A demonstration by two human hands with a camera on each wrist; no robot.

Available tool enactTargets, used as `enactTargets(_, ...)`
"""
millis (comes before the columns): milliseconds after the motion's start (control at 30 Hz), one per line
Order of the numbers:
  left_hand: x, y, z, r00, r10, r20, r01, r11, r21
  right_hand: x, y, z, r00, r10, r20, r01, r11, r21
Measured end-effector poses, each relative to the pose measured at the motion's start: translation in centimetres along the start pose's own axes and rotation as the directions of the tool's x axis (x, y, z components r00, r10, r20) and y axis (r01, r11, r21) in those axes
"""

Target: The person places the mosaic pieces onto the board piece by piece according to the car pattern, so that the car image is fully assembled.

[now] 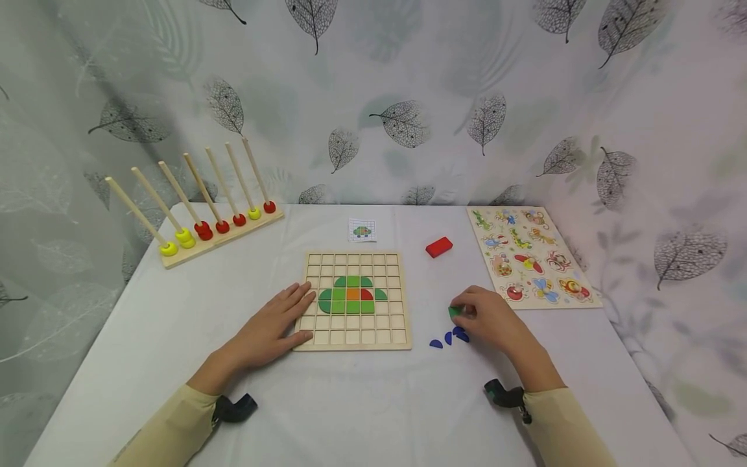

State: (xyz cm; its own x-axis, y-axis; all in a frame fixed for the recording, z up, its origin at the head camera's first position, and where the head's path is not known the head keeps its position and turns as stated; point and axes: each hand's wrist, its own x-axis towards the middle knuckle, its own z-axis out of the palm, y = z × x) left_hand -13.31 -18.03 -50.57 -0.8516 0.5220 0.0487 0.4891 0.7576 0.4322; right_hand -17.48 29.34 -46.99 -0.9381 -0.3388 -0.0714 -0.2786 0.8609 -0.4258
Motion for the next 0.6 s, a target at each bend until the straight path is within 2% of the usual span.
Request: enactTargets(600,0.02,-0.20,0.27,1.000,0.009,-0.002,-0.009,1.000,0.009,-0.11,-0.20,0.25,0.999,-0.029,-0.019,0.029,0.999,-0.014)
